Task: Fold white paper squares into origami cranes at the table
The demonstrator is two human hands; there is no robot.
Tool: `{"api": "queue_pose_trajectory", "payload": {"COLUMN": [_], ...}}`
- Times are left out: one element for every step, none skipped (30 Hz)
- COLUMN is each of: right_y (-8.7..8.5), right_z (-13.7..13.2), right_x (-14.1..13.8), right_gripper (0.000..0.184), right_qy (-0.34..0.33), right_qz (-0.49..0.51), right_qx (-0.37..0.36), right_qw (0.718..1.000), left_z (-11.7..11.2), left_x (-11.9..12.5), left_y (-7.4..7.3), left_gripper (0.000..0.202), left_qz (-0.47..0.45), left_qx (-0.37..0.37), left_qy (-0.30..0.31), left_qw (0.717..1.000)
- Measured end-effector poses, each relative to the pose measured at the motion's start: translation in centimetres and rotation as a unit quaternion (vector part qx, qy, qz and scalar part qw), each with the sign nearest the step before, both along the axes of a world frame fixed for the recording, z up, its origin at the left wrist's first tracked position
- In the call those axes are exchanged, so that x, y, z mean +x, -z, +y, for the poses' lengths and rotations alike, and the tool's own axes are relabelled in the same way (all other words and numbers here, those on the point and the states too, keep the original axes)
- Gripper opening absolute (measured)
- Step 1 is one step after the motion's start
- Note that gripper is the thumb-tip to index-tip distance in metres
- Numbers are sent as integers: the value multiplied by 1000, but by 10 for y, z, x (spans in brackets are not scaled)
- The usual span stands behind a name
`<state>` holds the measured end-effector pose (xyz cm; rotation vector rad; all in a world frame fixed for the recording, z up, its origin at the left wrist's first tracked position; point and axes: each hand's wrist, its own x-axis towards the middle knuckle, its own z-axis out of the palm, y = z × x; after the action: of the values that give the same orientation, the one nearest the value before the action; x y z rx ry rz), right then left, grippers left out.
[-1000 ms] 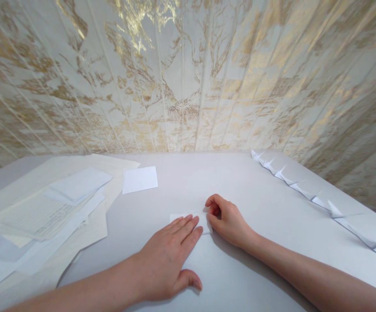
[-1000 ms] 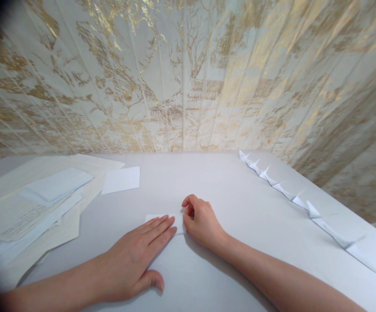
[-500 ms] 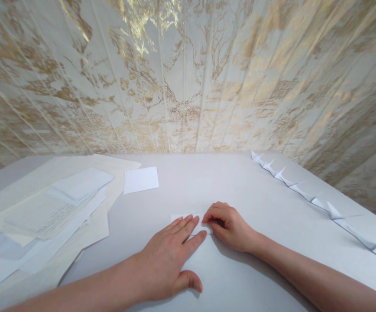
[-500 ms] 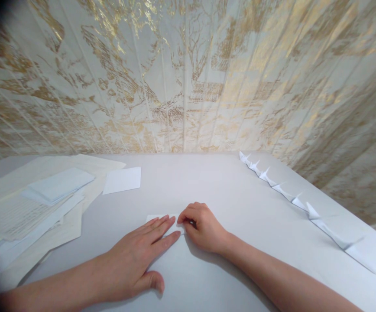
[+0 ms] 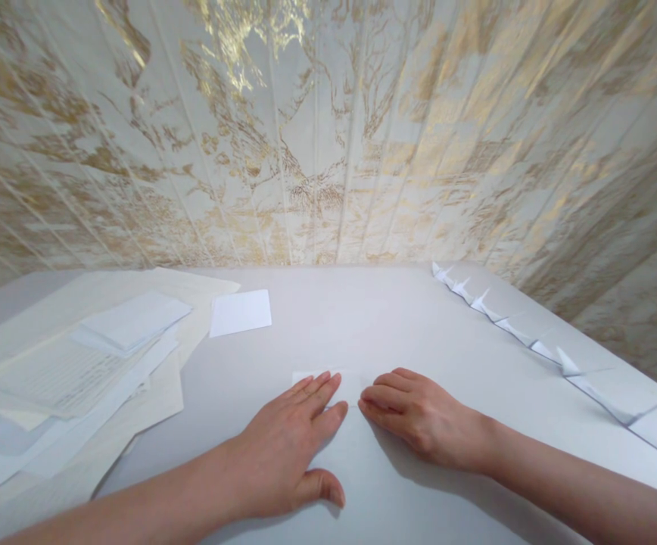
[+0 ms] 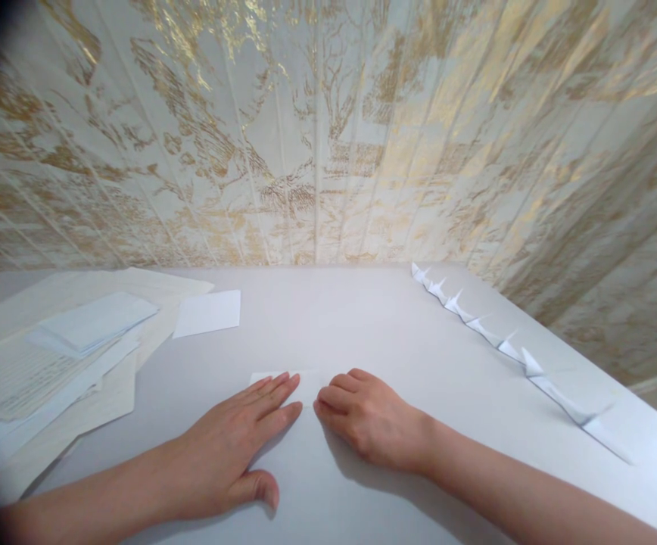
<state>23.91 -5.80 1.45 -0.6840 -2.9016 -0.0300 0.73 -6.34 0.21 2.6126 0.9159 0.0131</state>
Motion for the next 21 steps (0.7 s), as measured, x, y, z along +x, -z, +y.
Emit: {"api": "queue_pose_trajectory", "payload": {"right_y": [-3, -4, -5, -5, -3, 0, 3, 7, 11, 15, 18, 20, 21, 22, 22, 23, 23, 24, 24, 25, 26], "right_z": [1, 2, 3, 4, 5, 6, 7, 7, 6, 6, 5, 4, 3, 3, 3, 3, 3, 3, 4, 4, 5], "right_x": [1, 2, 3, 3, 2, 0, -3, -5, -8, -11, -13, -14, -14, -14, -14, -13, -13, -12, -12, -11, -11], "right_gripper": [21, 21, 21, 23, 23, 23, 25, 25, 26, 26, 26, 26, 26, 26, 26, 26, 26, 26, 26, 26, 27], "right_qy": [1, 9, 18, 29, 39, 56, 64, 60, 54, 44, 37, 36, 36, 37, 39, 39, 38, 35, 31, 28, 27], "right_qz": [-9, -5, 7, 26, 50, 80, 108, 125, 138, 148, 152, 147, 139, 134, 131, 132, 135, 138, 139, 140, 141], "right_qx": [-7, -16, -26, -36, -45, -47, -46, -49, -46, -40, -34, -32, -30, -27, -23, -18, -11, -5, 0, 4, 7], "right_qw": [1000, 1000, 999, 999, 997, 994, 991, 989, 988, 987, 987, 988, 989, 990, 990, 990, 990, 990, 990, 990, 990], "left_z": [0, -1, -1, -2, -2, -2, -1, -1, 0, 1, 2, 3, 4, 5, 6, 6, 7, 7, 7, 7, 6], "left_x": [0, 0, -1, -1, -1, -1, -1, 0, 0, 1, 1, 1, 1, 1, 1, 0, -1, -2, -4, -5, -7], "left_y": [0, 0, 0, 1, 1, 1, 1, 0, -1, -2, -3, -5, -6, -8, -9, -11, -12, -14, -16, -19, -21], "left_gripper": [86, 86, 85, 84, 84, 83, 83, 84, 85, 86, 86, 85, 83, 81, 78, 76, 73, 70, 68, 68, 65], "left_qz": [-2, -5, -8, -10, -12, -13, -13, -13, -11, -8, -5, 0, 5, 11, 17, 22, 26, 28, 31, 37, 45], "left_qx": [0, 0, 1, 2, 3, 4, 4, 5, 6, 7, 7, 8, 8, 9, 11, 13, 17, 21, 25, 29, 32], "left_qy": [-1, 0, -1, -2, -3, -4, -5, -5, -3, 0, 3, 6, 9, 11, 12, 13, 13, 14, 14, 13, 15], "left_qw": [1000, 1000, 1000, 1000, 1000, 1000, 1000, 1000, 1000, 1000, 1000, 1000, 1000, 1000, 1000, 1000, 999, 999, 999, 999, 998]}}
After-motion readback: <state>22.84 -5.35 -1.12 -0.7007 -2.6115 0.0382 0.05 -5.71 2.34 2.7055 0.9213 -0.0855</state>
